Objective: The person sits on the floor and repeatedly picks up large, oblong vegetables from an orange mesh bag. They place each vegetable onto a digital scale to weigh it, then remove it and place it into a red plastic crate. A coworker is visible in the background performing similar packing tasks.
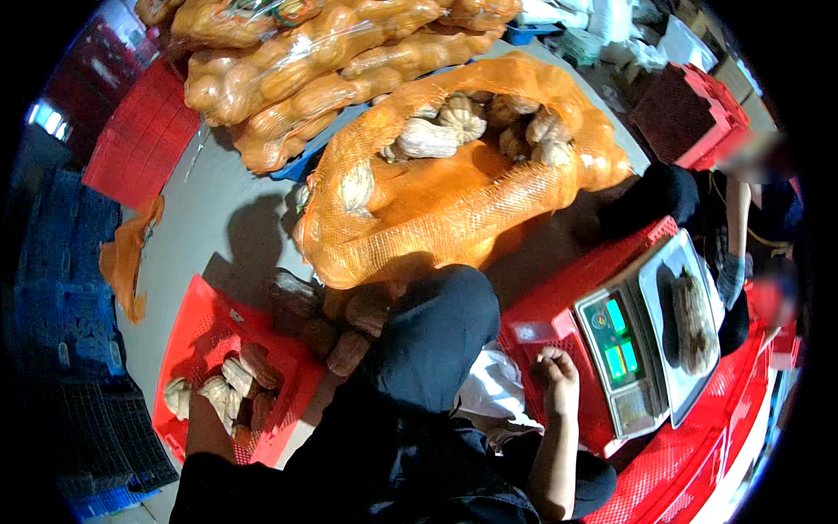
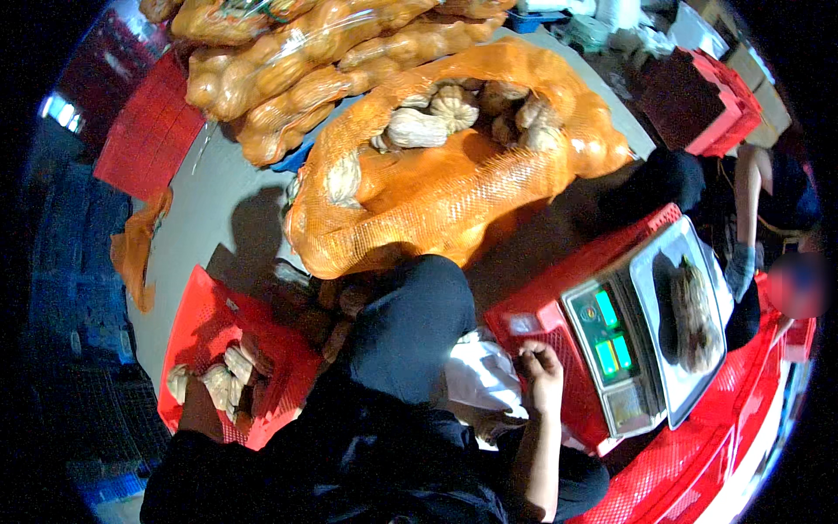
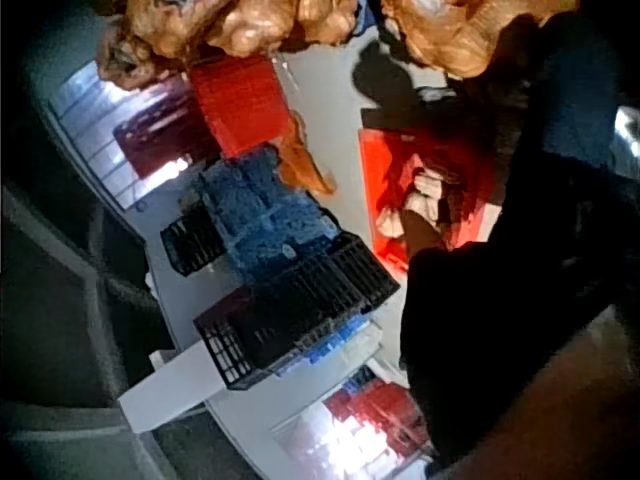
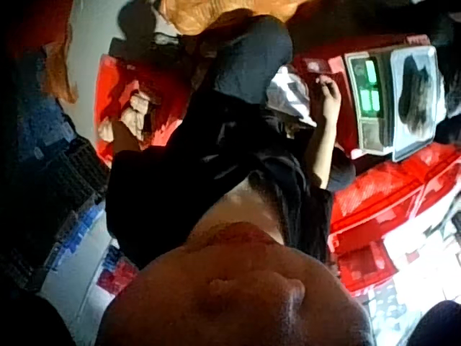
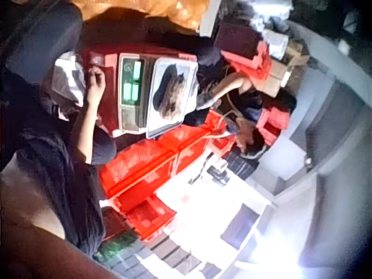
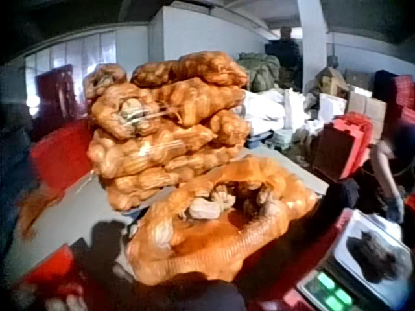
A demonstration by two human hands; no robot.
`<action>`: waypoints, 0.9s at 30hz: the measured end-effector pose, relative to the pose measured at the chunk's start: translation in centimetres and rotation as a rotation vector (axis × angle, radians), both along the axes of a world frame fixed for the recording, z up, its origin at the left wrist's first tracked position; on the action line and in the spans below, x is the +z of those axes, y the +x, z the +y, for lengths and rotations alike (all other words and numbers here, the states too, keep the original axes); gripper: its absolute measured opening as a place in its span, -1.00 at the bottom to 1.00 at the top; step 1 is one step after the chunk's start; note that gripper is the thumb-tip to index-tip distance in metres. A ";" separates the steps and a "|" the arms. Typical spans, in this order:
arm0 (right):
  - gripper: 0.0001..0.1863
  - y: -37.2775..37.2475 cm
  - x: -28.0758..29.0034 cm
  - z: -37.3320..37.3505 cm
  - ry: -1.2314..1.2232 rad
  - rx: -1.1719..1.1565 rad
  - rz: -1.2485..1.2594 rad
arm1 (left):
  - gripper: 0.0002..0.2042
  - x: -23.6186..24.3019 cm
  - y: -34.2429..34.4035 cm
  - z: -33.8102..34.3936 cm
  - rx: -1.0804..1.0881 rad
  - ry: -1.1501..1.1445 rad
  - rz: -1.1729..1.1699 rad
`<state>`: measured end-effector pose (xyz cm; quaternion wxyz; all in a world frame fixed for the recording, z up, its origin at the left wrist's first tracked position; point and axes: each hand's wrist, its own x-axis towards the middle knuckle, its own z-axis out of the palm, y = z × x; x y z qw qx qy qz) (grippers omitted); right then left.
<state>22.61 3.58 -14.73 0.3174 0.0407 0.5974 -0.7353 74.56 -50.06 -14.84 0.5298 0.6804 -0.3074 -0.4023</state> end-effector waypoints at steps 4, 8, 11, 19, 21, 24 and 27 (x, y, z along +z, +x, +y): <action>-0.87 0.6 -1.8 1.1 0.257 0.068 0.080 | -0.80 -1.3 -12.7 -4.6 -0.100 -0.155 -0.833; -0.85 0.4 -2.5 1.0 0.308 -0.009 -0.134 | -0.85 2.6 -37.6 0.9 -0.993 -0.687 -0.419; -0.84 -0.1 -2.6 0.5 0.360 0.029 -0.113 | -0.84 5.6 -54.2 7.0 -1.414 -0.684 -0.391; -0.80 0.1 -5.6 1.4 0.304 -0.081 -0.245 | -0.27 3.1 -82.2 17.7 -1.663 -0.102 -0.247; -0.80 -2.7 -3.6 -3.3 0.367 0.089 0.062 | -0.28 -0.1 -85.0 17.9 -1.636 -0.097 -0.150; -0.57 -7.3 -0.3 -11.5 0.305 0.053 0.496 | -0.30 2.3 -83.8 21.6 -1.784 0.034 0.049; -0.36 -11.9 3.6 -18.8 0.142 -0.011 0.704 | -0.36 2.5 -82.3 18.3 -1.946 0.217 0.113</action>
